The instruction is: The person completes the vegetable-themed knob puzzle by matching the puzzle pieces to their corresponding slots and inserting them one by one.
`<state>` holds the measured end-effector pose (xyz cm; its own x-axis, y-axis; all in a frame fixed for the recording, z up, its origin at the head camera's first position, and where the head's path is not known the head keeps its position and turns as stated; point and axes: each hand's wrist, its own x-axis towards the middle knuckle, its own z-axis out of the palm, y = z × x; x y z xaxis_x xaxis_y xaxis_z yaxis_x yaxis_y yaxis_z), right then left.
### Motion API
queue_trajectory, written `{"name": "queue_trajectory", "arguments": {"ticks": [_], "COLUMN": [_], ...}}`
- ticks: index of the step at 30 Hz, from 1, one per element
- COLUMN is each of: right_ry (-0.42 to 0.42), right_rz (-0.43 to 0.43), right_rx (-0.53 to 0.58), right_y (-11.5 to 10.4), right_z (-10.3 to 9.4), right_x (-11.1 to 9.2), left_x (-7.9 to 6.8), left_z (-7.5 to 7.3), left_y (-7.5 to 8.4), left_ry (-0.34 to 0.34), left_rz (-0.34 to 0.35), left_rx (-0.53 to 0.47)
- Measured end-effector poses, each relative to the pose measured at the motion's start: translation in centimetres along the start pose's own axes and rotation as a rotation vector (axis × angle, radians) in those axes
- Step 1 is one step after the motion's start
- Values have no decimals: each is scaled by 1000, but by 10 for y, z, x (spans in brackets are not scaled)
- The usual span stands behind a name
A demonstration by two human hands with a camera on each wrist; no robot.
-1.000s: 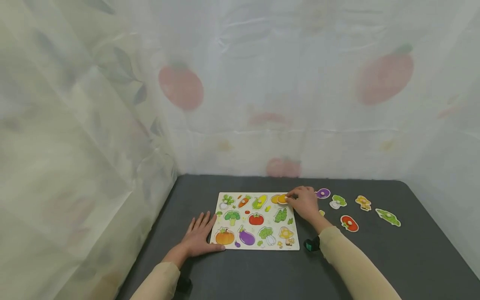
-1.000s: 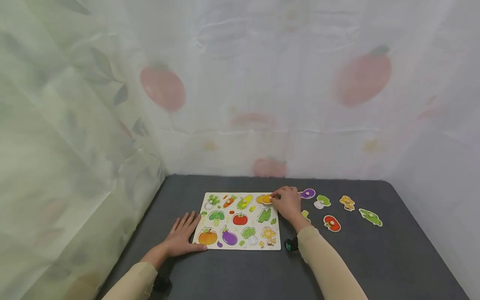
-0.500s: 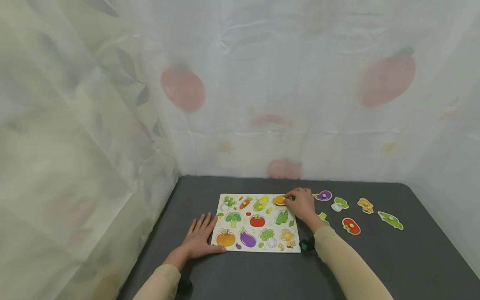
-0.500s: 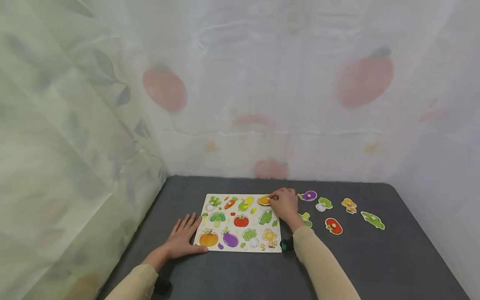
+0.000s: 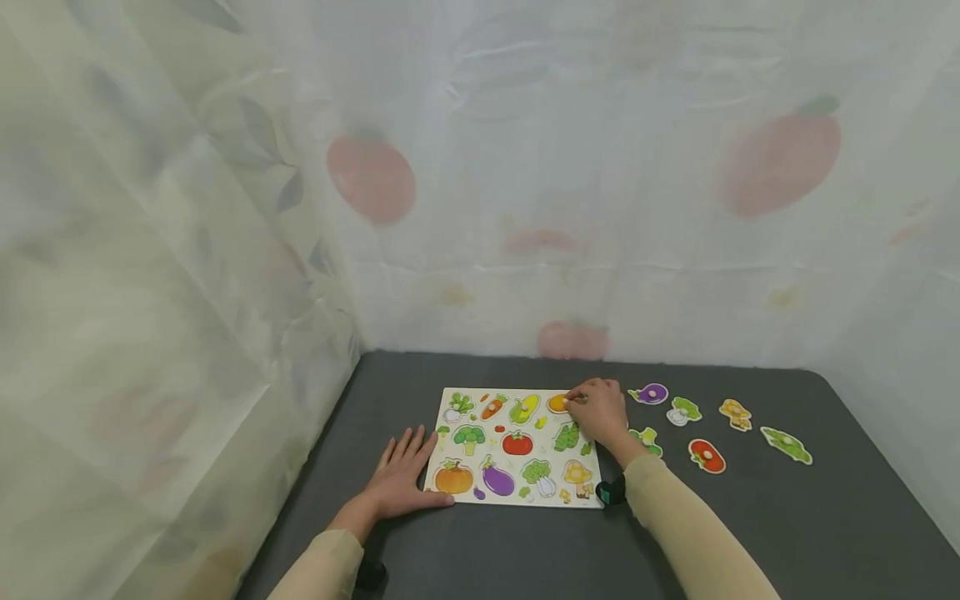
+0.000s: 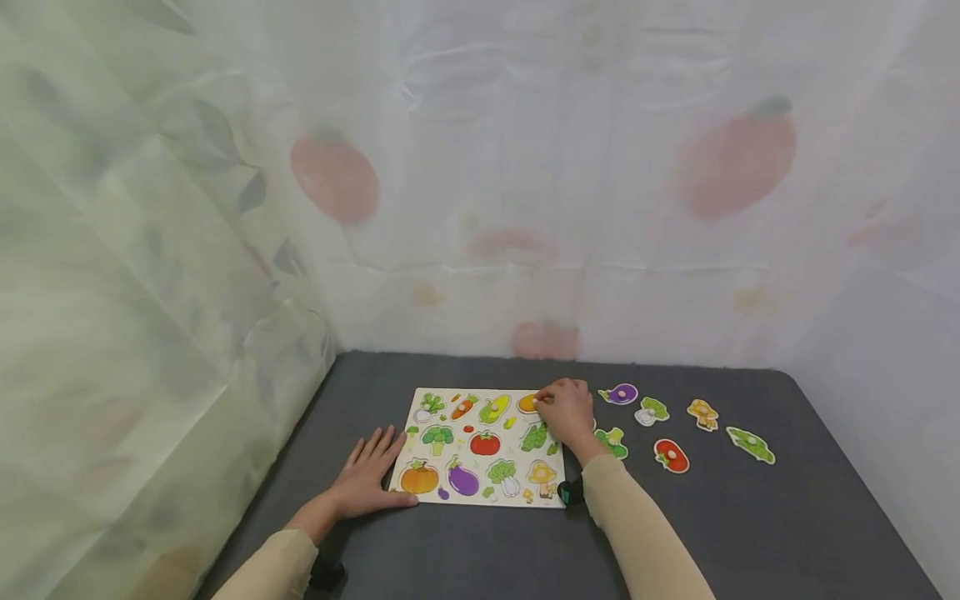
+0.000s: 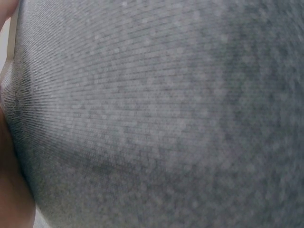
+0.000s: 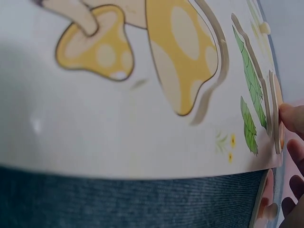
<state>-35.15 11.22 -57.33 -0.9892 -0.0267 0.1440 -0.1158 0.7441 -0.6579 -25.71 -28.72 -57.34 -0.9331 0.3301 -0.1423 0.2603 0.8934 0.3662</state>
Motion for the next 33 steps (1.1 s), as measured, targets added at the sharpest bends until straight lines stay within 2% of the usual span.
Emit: {"name": "queue_trajectory", "arguments": {"ticks": [8,12,17,23,33], "right_ry": [-14,-7,-5,-7,0], "right_rz": [4,2,-1,-5,-1], "right_rx": [-11,-23,-30,-44,-70], "right_y": [1,1,1,0,-1], "right_z": [2,2,2,2,2], "right_x": [1,1,0,0,0], "left_x": [-1,1,1,2,1], "left_z": [5,8,8,10,5], "left_y": [-3,-6,-8,-9,-4], "left_ry": [41,34,50,41,43], "left_rz": [40,25,37,7,17], "left_rx": [-39,-7,-24,1,-14]}}
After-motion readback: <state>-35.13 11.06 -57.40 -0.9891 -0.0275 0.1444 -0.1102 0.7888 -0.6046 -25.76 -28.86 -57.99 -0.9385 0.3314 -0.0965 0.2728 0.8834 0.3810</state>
